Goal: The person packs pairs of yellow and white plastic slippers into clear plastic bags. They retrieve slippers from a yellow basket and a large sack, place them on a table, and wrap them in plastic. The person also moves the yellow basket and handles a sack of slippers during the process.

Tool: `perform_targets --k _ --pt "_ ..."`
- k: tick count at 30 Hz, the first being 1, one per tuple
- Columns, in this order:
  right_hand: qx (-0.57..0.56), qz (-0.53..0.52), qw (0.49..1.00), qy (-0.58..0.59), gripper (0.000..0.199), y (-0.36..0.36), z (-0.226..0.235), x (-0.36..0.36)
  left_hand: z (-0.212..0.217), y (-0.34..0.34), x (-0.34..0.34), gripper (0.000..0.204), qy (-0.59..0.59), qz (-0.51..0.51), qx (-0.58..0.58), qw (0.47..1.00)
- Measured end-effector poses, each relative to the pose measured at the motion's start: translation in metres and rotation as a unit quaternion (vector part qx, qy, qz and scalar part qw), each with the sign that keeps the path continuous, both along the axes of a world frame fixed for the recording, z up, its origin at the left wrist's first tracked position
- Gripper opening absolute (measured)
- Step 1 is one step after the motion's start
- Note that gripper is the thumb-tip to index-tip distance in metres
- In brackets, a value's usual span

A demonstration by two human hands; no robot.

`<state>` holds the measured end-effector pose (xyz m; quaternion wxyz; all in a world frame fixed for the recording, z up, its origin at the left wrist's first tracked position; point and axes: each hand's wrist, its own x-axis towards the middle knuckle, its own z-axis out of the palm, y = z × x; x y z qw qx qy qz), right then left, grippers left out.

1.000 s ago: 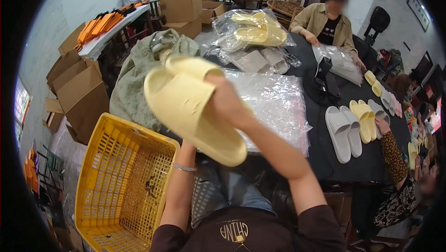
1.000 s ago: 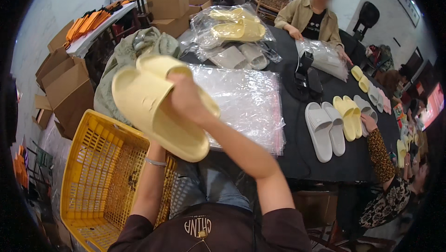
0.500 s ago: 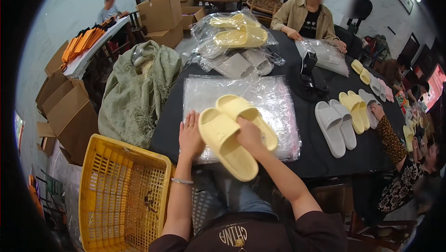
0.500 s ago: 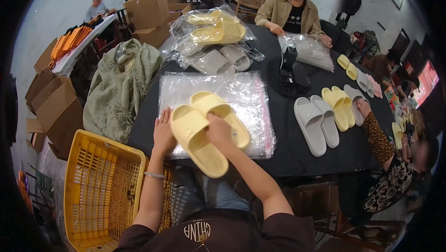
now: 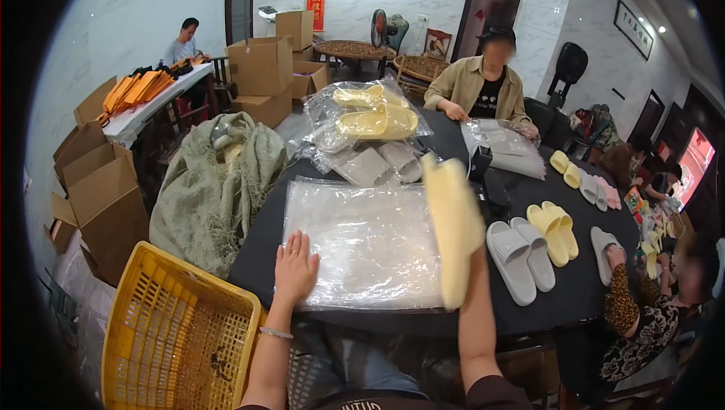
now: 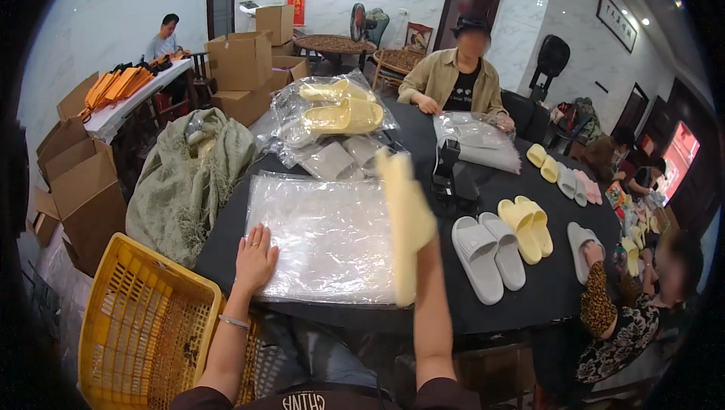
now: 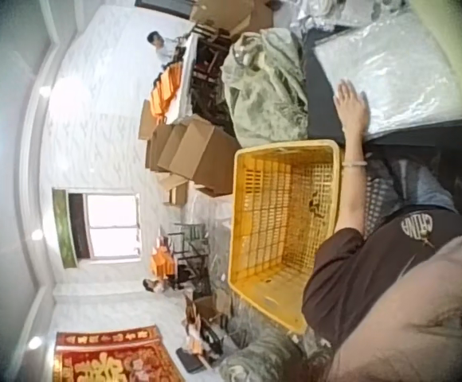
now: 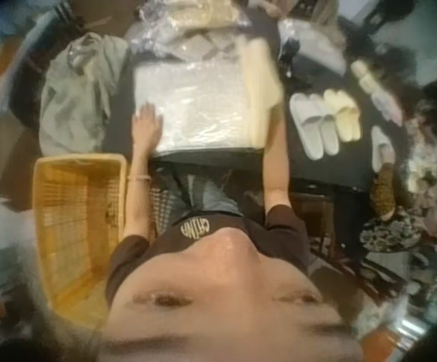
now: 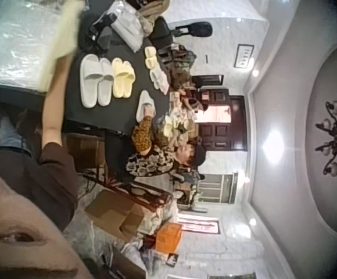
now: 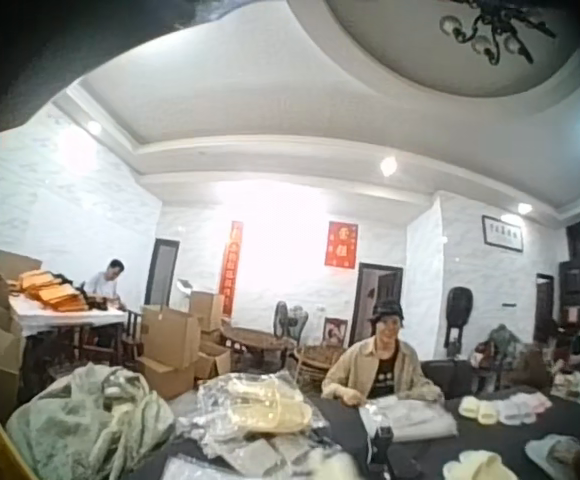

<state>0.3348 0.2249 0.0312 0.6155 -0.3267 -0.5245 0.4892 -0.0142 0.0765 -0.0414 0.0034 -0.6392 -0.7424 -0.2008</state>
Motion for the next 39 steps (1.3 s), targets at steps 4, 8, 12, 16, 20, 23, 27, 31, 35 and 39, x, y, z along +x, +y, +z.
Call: perform_targets --k 4,8,12,16,20,23,27,31,35,39 --pt "-0.043 -0.055 0.995 0.075 0.022 0.034 0.040 0.058 -0.005 0.004 0.000 0.058 0.010 -0.001 0.003 1.000" --pt "-0.068 -0.064 0.994 0.054 0.020 0.017 0.034 0.089 -0.011 0.005 -0.003 0.057 0.018 0.005 0.008 1.000" --pt "-0.080 -0.050 0.995 0.012 0.018 -0.011 0.028 0.096 -0.015 0.002 -0.005 0.056 0.031 0.012 0.008 0.999" --pt "-0.074 -0.009 0.997 -0.029 0.018 -0.050 0.039 0.073 -0.013 0.008 -0.001 0.057 0.042 0.011 -0.002 0.999" --pt "-0.071 0.072 0.993 -0.053 0.017 -0.081 0.053 0.027 -0.014 0.013 0.001 0.057 0.045 0.002 0.001 0.999" --pt "-0.083 0.171 0.979 -0.068 0.017 -0.100 0.059 -0.025 -0.011 0.003 -0.003 0.058 0.045 0.009 0.000 0.999" --pt "-0.073 0.259 0.952 -0.145 0.018 -0.118 0.057 -0.111 -0.049 0.005 -0.017 0.057 -0.306 -0.088 0.084 0.944" --pt "0.091 0.152 0.937 -0.300 0.010 -0.106 0.039 -0.194 -0.063 -0.008 -0.021 0.054 -0.556 -0.059 0.149 0.815" --pt "0.113 -0.032 0.843 -0.525 0.011 -0.058 -0.009 -0.215 0.008 -0.001 0.004 0.051 -0.086 -0.082 0.109 0.987" --pt "0.206 -0.031 0.877 -0.432 0.019 -0.034 -0.074 -0.209 -0.013 0.004 -0.009 0.054 0.060 -0.048 -0.004 0.997"
